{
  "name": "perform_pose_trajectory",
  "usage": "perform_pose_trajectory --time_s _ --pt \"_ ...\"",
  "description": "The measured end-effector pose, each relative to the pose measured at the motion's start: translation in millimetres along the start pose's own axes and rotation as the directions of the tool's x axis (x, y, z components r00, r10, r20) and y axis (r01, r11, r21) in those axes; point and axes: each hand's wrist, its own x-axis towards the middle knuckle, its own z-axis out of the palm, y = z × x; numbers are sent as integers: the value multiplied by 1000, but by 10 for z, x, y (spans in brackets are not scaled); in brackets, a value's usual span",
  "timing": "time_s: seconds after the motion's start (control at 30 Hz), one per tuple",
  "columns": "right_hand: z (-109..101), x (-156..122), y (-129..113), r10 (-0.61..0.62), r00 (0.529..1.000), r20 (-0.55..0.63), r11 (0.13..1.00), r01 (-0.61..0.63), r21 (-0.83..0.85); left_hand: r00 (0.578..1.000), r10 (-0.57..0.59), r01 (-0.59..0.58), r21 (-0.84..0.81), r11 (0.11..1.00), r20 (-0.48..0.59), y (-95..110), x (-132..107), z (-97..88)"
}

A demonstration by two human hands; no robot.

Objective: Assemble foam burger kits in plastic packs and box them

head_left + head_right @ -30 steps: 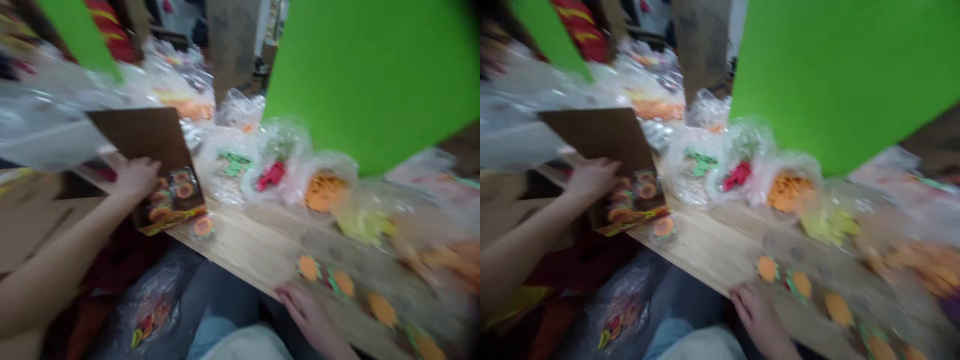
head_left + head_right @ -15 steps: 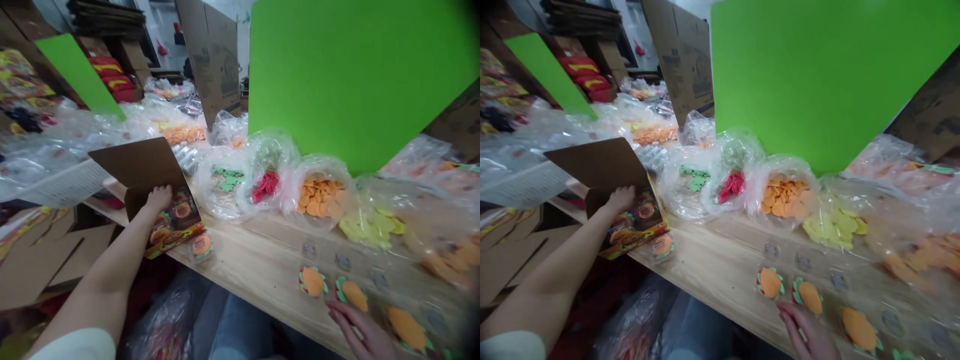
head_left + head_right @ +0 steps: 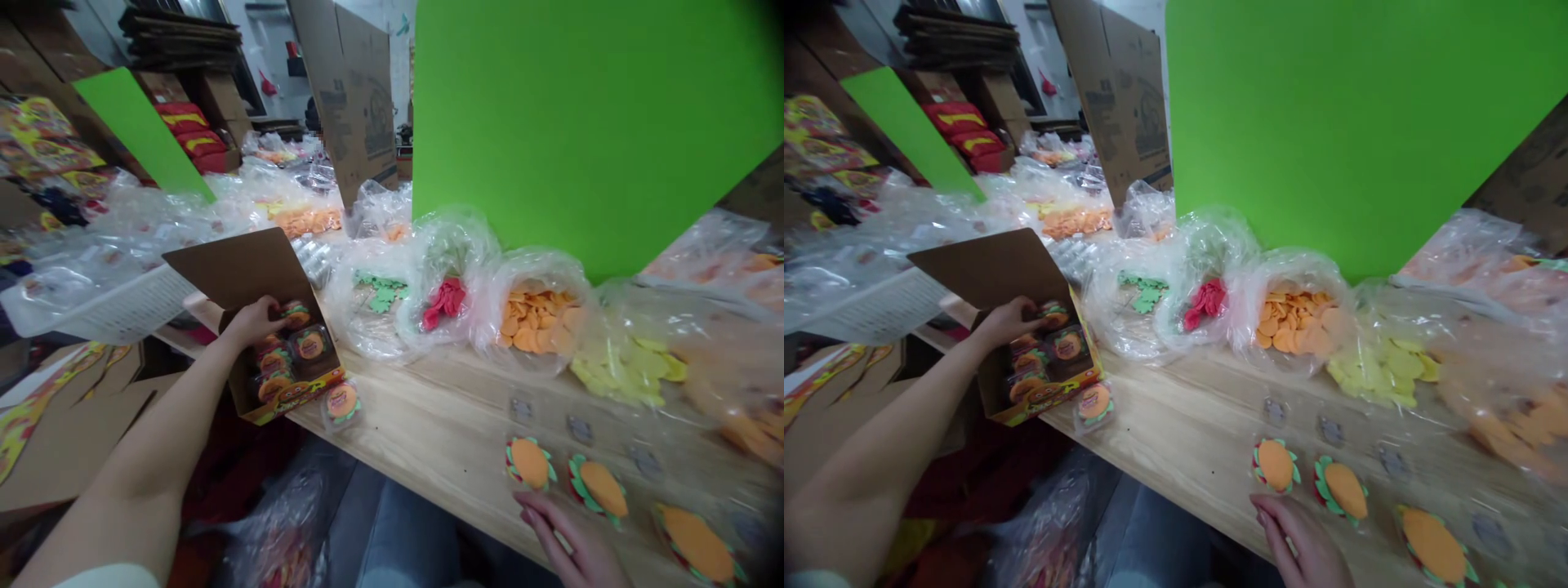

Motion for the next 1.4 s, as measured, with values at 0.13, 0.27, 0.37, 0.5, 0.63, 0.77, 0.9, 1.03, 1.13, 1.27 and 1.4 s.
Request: perform_pose_trajectory --time_s 0.13,0.27,0.37,0.5,0.63,0.77,0.9,1.03,1.13,1.27,1.4 --pt "87 -51 -13 36 999 20 998 -37 46 989 -111 80 -274 958 -101 -15 -135 -254" --pt "134 -72 -113 97 994 58 990 -102 102 998 -28 48 -456 889 51 121 -351 -267" --pt "103 -50 -216 120 989 92 984 -131 118 967 104 5 -426 904 232 251 -544 -94" --pt "29 -29 -293 117 987 108 986 -128 104 928 184 -100 -261 960 323 392 -717 154" --pt "28 -89 -309 93 991 98 991 -101 85 928 213 -150 -218 964 306 463 -714 206" --pt "-15 -185 -140 47 996 77 998 -50 34 969 186 -162 -147 976 163 467 -766 -48" --pt "-400 -62 211 139 987 -76 982 -147 -118 970 22 -78 -222 972 -242 865 -1223 -80" --pt "-914 469 424 255 955 -154 904 -292 -311 934 246 62 -796 602 259 1915 -1949 529" --pt "-1031 1022 484 218 976 -12 857 -197 -477 764 286 535 -816 219 578 2828 -2389 1072" --pt "-842 1544 478 194 944 269 821 -6 -571 725 272 627 -770 121 633 3668 -2544 1529" --pt "-738 1673 490 216 933 287 824 -16 -567 699 245 682 -729 54 672 3886 -2468 1636"
